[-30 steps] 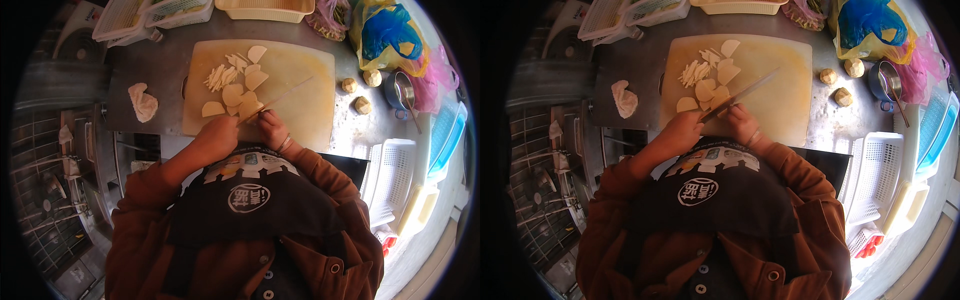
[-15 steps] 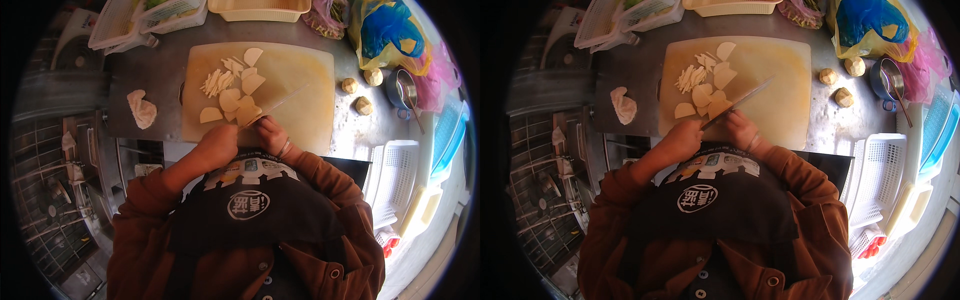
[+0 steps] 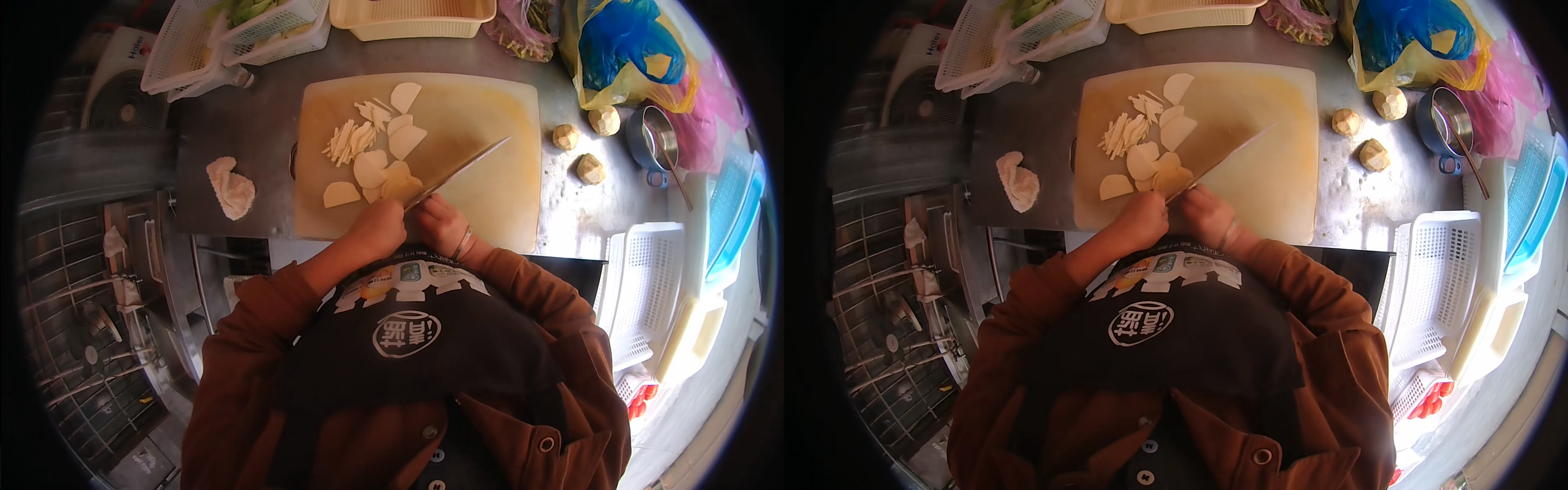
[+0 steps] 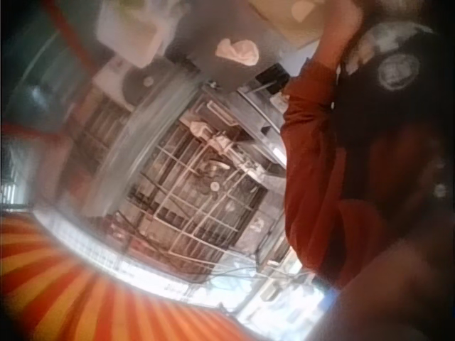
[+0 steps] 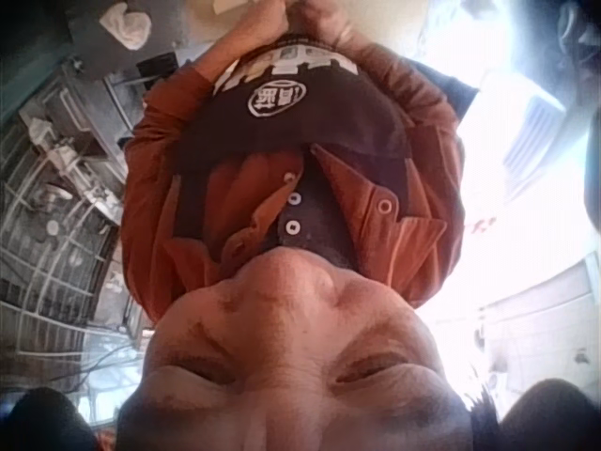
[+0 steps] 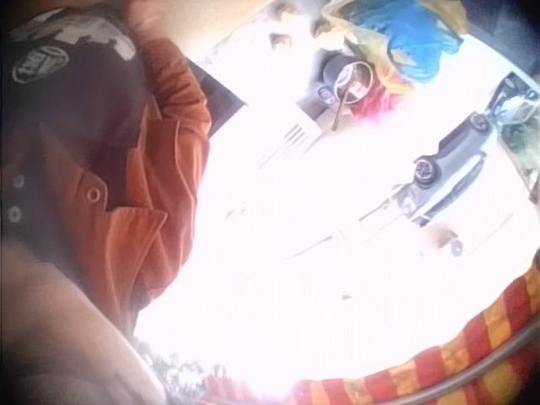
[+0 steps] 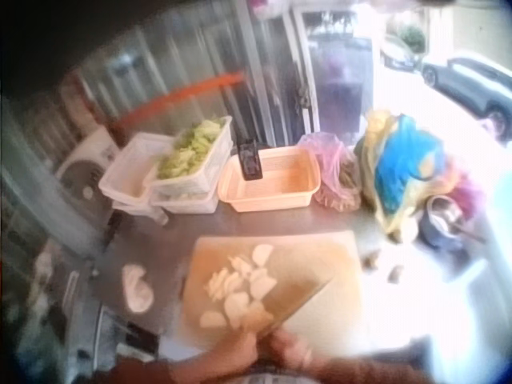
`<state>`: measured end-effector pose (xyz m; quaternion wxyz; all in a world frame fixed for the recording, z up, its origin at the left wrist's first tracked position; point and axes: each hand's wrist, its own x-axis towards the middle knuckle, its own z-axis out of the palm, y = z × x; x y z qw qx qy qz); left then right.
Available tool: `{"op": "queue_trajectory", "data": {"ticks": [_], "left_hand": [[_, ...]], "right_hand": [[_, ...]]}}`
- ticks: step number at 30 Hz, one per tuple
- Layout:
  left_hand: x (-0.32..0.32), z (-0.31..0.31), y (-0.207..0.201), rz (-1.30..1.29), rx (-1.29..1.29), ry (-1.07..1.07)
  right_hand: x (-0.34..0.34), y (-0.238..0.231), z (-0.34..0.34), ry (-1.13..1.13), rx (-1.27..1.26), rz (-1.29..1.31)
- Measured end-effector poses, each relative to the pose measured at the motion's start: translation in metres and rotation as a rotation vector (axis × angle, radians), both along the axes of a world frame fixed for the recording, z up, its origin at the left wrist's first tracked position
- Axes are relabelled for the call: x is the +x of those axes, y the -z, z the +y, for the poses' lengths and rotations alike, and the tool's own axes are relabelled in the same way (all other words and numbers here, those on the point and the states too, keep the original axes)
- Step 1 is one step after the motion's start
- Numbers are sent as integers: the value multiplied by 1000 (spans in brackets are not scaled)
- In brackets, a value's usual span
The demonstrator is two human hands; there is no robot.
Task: The person slices peeled root vegetables into thin strips on a cutting board using a knife. The person repeatedly slices the vegetables and gathers the strips on the board.
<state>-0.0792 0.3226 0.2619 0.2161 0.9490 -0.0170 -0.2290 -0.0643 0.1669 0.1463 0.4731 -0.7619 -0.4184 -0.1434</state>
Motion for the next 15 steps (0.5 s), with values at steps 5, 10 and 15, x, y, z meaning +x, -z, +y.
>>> {"op": "queue_trajectory", "data": {"ticks": [5,10,15], "left_hand": [[-1,5,-34,62,42,9],[-8,9,-54,197,34,-58],[-10,11,-50,172,11,-73]], "right_hand": [[-3,2,-1,2,-53,-3],[-4,-1,-4,10,-67,-14],[-4,-5,-3,13,-65,-15]]}}
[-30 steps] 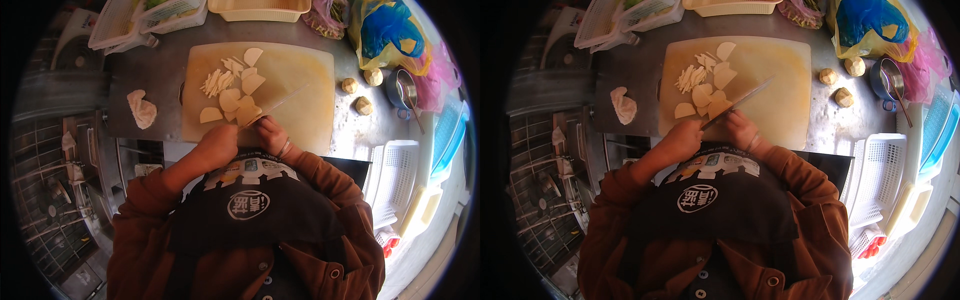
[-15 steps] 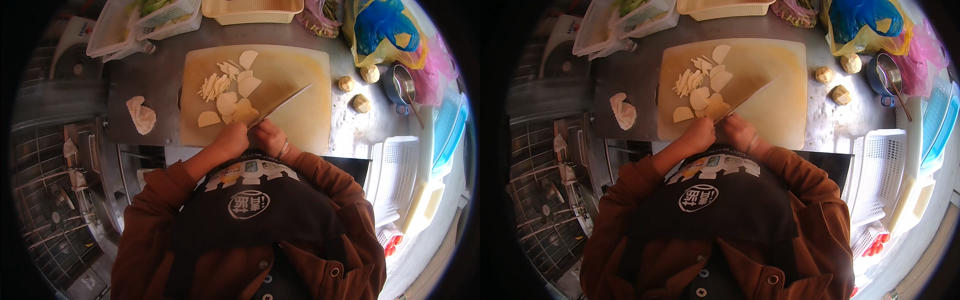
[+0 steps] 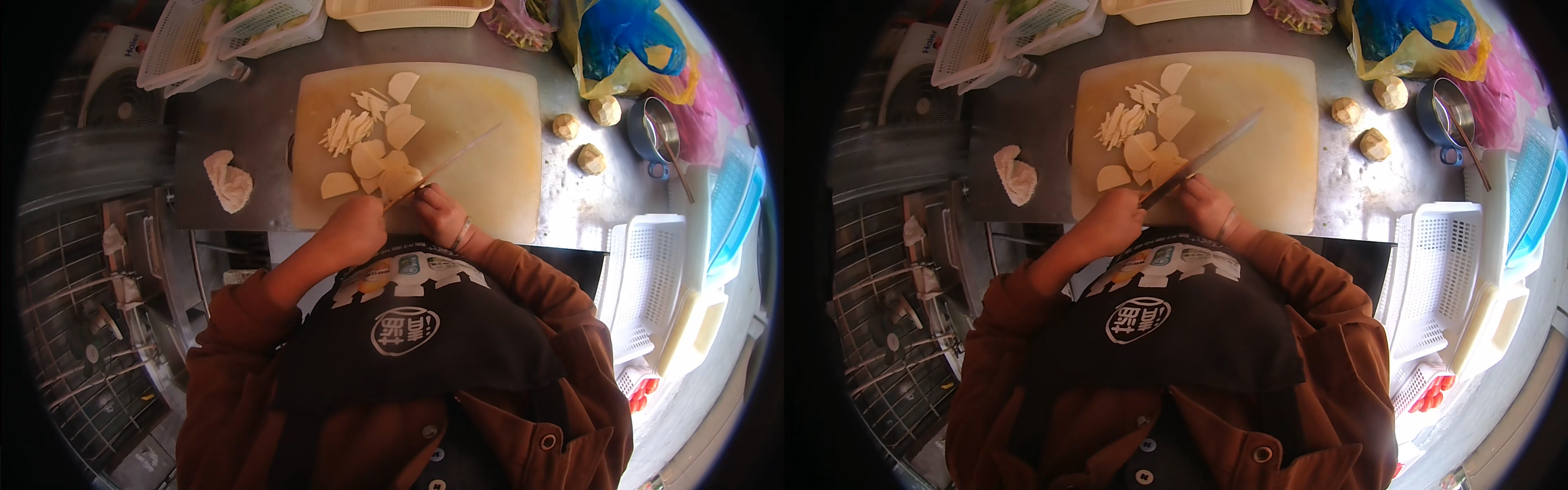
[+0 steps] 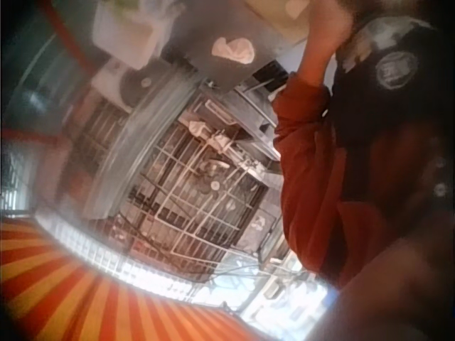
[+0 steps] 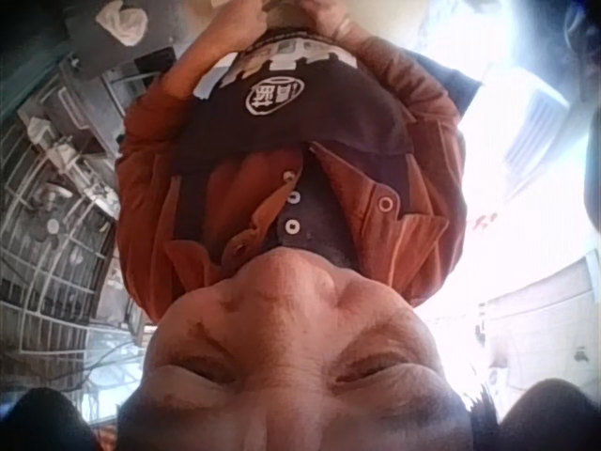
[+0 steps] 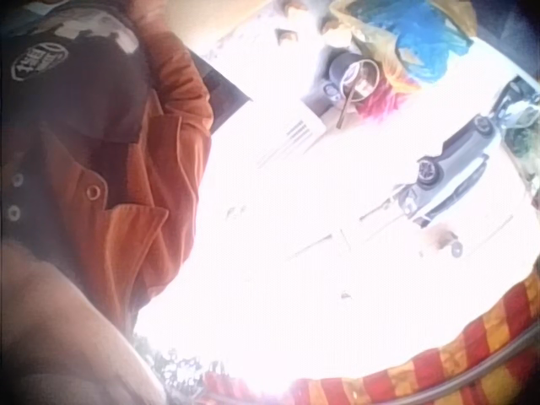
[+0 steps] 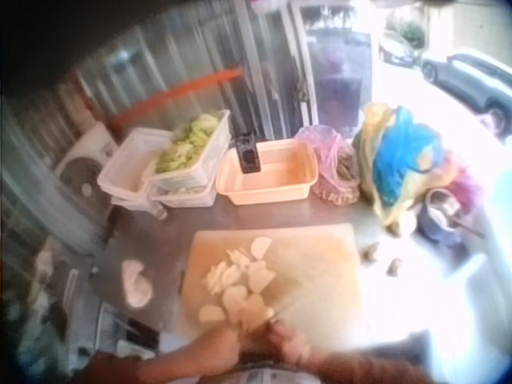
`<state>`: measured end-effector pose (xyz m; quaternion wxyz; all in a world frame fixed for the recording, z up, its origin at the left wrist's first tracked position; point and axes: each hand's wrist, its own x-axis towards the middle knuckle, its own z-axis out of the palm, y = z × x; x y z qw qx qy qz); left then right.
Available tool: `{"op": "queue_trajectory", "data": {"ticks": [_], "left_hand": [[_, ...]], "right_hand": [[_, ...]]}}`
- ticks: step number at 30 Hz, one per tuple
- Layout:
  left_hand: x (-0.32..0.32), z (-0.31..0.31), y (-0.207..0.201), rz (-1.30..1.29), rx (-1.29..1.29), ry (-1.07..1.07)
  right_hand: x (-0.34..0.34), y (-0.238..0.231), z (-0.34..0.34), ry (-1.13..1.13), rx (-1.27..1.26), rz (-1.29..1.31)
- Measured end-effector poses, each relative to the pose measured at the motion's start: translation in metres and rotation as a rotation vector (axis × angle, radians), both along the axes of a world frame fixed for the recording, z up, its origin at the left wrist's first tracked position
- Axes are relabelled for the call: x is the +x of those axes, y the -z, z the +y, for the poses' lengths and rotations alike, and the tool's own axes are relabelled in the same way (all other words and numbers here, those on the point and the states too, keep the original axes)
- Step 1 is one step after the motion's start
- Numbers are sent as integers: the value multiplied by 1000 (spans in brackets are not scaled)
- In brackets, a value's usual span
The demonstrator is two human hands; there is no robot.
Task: The person slices peeled root vegetables into thin strips on a cutting board using a knife. The person repeatedly slices the vegetables and gathers the strips on the board.
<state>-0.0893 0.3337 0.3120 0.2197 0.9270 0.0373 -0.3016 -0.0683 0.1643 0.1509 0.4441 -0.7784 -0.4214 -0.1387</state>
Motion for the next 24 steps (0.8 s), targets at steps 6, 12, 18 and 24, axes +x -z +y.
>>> {"op": "queue_trajectory", "data": {"ticks": [6,12,18,24], "left_hand": [[0,-2,9,-14,-1,-5],[12,-4,30,58,14,-9],[5,-5,60,-42,-1,29],[8,1,54,-93,-78,4]], "right_hand": [[1,2,0,-4,26,-28],[0,0,0,-3,53,15],[1,-8,4,-8,145,5],[0,-8,5,4,96,-18]]}}
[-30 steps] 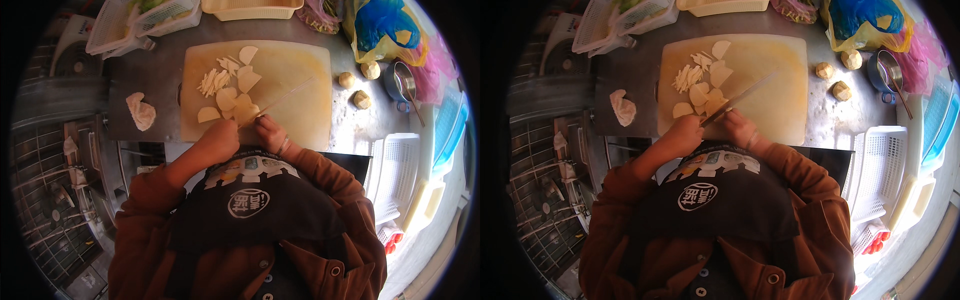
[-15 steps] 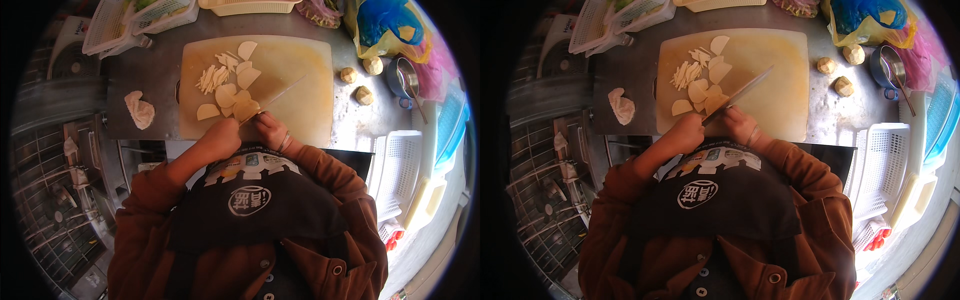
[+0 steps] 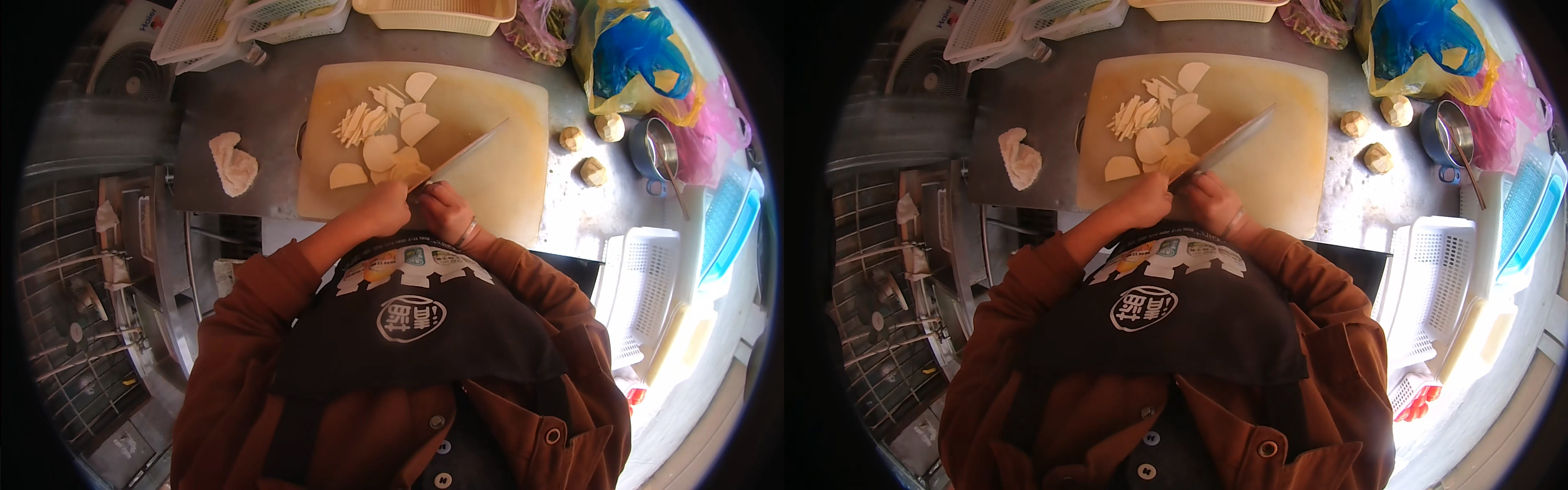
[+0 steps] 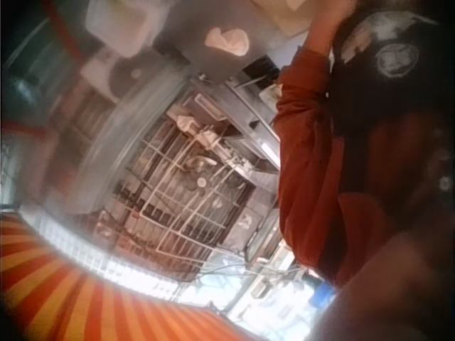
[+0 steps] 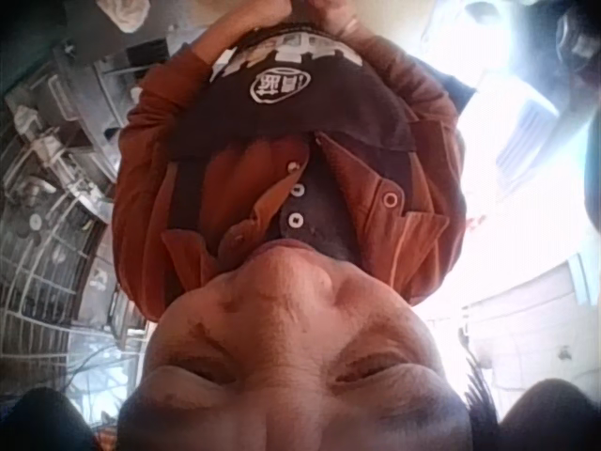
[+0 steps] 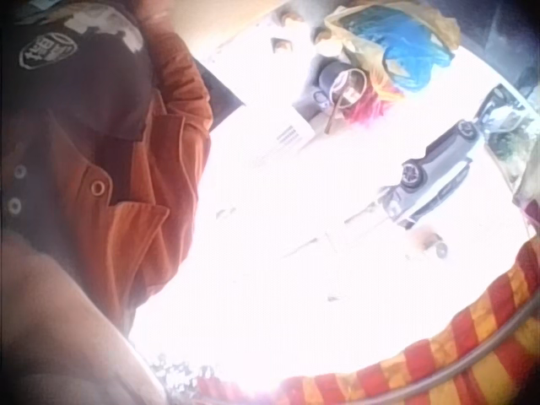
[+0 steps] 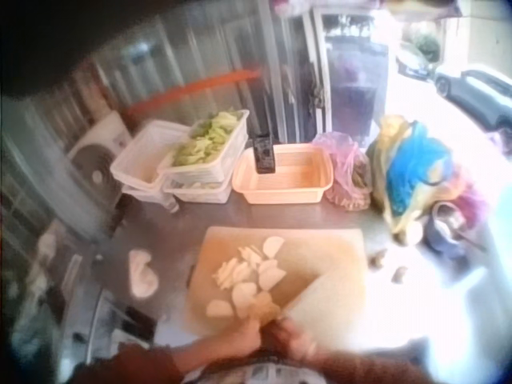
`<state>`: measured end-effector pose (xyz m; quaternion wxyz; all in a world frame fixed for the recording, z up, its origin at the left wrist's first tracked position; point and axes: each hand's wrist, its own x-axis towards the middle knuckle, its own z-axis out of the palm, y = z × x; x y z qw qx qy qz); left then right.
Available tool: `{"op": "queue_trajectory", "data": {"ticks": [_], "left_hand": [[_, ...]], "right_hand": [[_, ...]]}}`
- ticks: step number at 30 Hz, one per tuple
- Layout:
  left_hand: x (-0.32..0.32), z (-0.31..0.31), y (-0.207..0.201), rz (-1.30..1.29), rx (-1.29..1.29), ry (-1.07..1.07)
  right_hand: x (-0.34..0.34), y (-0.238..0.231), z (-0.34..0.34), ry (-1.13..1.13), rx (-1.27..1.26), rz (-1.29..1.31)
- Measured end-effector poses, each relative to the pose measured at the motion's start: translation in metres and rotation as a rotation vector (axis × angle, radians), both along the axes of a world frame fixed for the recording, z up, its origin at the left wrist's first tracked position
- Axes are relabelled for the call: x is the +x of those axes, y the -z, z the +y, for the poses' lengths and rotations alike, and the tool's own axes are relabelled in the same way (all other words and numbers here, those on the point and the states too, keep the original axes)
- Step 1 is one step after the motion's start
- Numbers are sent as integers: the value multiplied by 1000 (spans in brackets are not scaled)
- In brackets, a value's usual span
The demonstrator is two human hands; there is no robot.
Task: The person slices peeled root vegetables into thin strips on a cutting board using a knife. The person repeatedly slices the vegetables and gathers the strips on the board.
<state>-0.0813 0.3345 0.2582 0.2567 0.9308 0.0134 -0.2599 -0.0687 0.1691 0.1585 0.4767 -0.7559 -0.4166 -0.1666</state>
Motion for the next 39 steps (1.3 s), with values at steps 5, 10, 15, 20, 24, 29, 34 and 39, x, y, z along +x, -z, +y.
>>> {"op": "queue_trajectory", "data": {"ticks": [5,10,15,20,24,29,34,39], "left_hand": [[-6,0,-26,-10,20,14],[-11,3,-41,-23,-28,-10],[-7,1,-38,-10,-3,43],[-7,-5,-36,-67,-47,32],[-14,1,-43,-17,-9,-15],[-19,11,-41,-23,-78,-10],[-15,6,-26,-63,-75,1],[-10,1,-21,-57,-97,8]], "right_hand": [[-2,5,-2,5,-35,-35],[-7,8,-4,3,-39,3],[-6,9,-3,-7,-21,-17],[-4,11,-4,-35,-33,-21],[-4,13,-4,-32,-70,-38],[-4,13,-4,-39,-63,-29],[-4,9,-3,-34,-60,-55],[-2,11,0,3,-59,-79]]}}
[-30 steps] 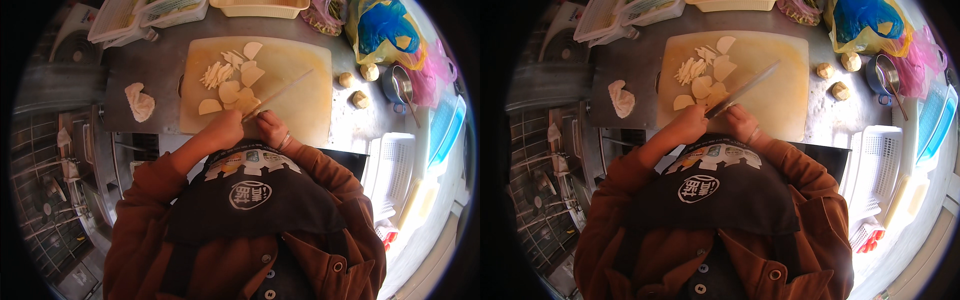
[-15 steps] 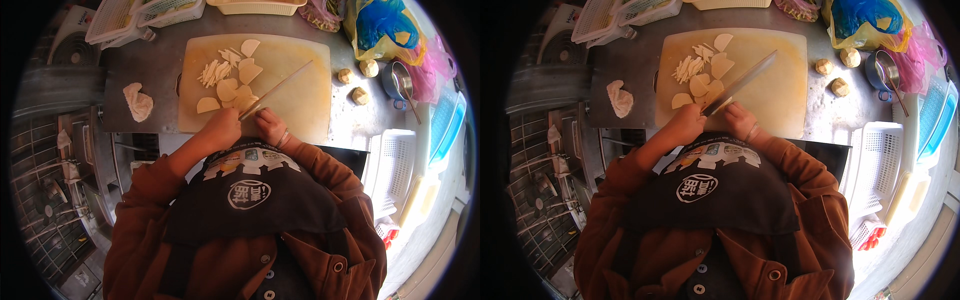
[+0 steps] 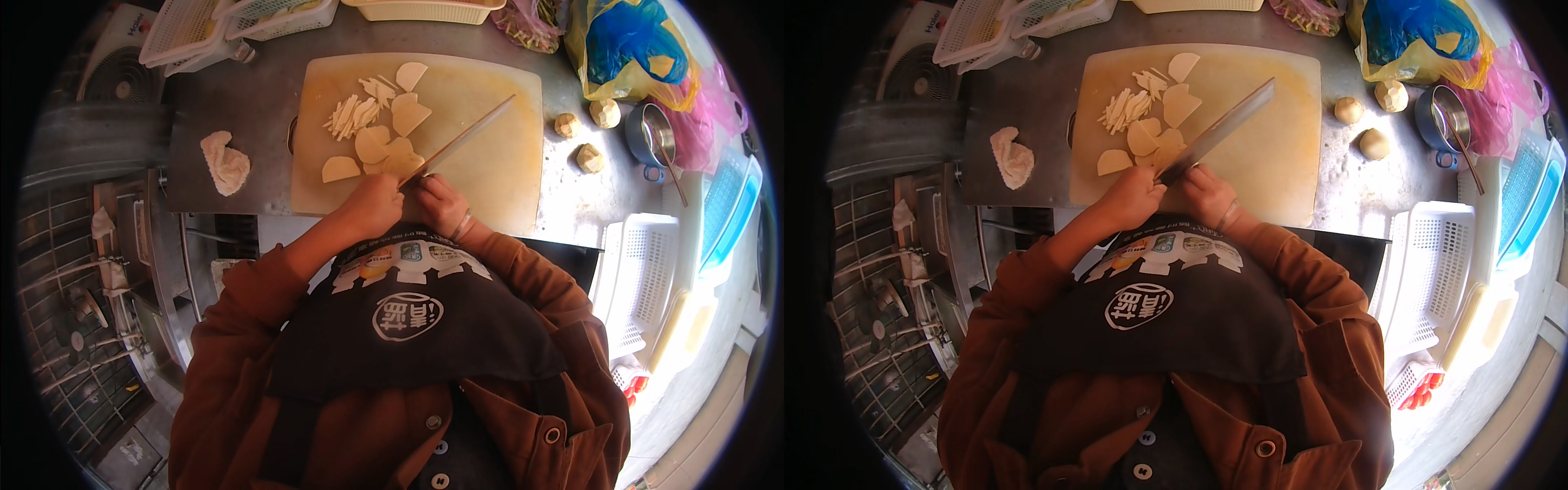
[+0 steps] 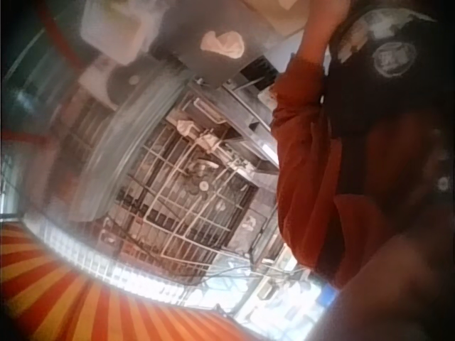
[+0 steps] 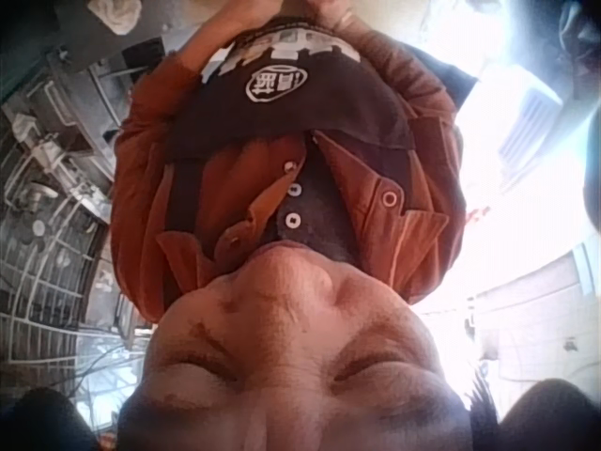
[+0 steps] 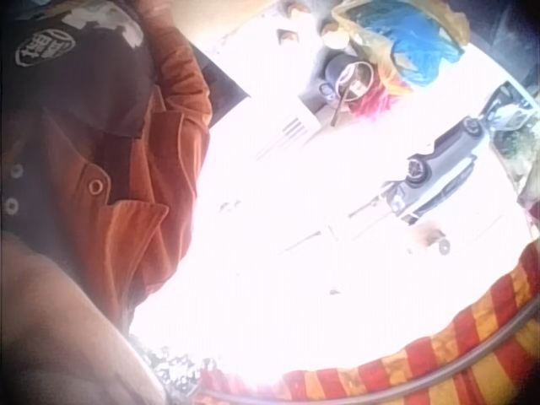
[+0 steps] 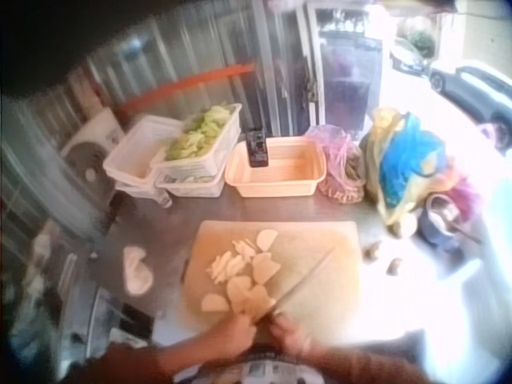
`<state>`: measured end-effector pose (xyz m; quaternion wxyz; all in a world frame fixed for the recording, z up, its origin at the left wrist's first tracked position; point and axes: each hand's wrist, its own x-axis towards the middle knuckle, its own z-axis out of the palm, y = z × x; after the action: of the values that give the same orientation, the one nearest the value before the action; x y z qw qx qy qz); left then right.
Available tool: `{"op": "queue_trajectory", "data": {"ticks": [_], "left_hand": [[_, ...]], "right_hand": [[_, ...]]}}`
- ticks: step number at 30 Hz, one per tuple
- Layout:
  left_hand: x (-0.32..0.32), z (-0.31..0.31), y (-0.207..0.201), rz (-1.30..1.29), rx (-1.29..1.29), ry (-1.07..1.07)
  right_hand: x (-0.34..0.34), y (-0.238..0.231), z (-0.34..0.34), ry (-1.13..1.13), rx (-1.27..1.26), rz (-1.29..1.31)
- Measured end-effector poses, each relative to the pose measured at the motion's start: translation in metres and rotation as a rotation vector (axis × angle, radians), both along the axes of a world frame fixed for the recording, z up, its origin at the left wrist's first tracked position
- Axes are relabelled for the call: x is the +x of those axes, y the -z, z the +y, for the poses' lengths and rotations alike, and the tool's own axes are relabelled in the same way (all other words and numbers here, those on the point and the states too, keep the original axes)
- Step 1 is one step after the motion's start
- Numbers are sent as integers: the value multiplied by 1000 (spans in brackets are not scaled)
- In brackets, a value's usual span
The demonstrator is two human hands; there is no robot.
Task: The person slices peeled root vegetables into thin strips on a cutting board using a knife. The person repeatedly slices the vegetables and gathers the strips on the board.
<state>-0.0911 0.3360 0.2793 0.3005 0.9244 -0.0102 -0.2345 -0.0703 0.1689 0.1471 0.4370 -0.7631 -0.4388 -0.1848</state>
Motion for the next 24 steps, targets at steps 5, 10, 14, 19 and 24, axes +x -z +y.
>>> {"op": "queue_trajectory", "data": {"ticks": [5,10,14,19,24], "left_hand": [[-2,-1,-5,-59,-77,-4],[-5,-1,-20,-103,-69,11],[-9,3,-32,-46,-82,-36],[-13,10,-28,4,-67,-25],[-13,14,-11,-3,-59,-9]], "right_hand": [[0,4,1,3,-9,14],[-2,4,1,33,-36,10],[-2,3,-1,34,-18,21],[-2,0,-3,33,-19,24],[-1,-1,-1,25,-12,22]]}}
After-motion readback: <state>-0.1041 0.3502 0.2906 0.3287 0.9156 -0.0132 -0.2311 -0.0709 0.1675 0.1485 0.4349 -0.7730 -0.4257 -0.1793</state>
